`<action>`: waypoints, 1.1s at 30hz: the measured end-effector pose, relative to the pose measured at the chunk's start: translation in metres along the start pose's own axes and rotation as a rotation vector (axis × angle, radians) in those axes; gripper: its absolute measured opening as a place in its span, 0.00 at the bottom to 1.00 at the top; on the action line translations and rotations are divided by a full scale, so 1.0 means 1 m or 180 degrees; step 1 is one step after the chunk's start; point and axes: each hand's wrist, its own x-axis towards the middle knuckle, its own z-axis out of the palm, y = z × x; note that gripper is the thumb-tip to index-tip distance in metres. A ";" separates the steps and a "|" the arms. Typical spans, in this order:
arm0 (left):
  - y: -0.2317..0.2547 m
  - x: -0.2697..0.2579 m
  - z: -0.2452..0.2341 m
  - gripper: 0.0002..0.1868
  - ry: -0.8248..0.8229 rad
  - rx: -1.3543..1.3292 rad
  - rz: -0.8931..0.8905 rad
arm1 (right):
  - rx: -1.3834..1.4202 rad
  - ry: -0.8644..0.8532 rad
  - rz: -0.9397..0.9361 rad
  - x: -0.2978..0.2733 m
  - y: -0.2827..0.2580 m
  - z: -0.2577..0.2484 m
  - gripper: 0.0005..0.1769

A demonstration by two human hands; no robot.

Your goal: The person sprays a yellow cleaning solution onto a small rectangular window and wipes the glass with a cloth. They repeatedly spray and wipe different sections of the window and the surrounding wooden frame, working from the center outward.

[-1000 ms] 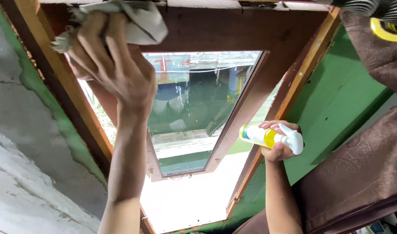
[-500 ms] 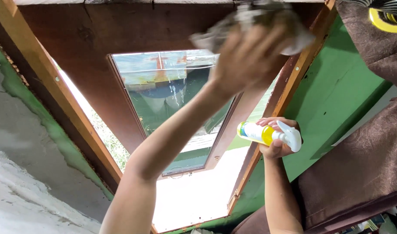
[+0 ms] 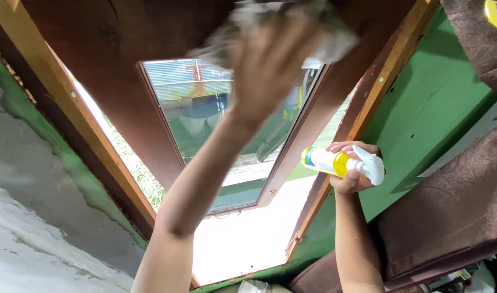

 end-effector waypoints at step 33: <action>0.044 0.049 -0.023 0.14 0.0378 0.0015 0.0473 | 0.0439 -0.0037 0.0502 -0.014 0.005 -0.010 0.26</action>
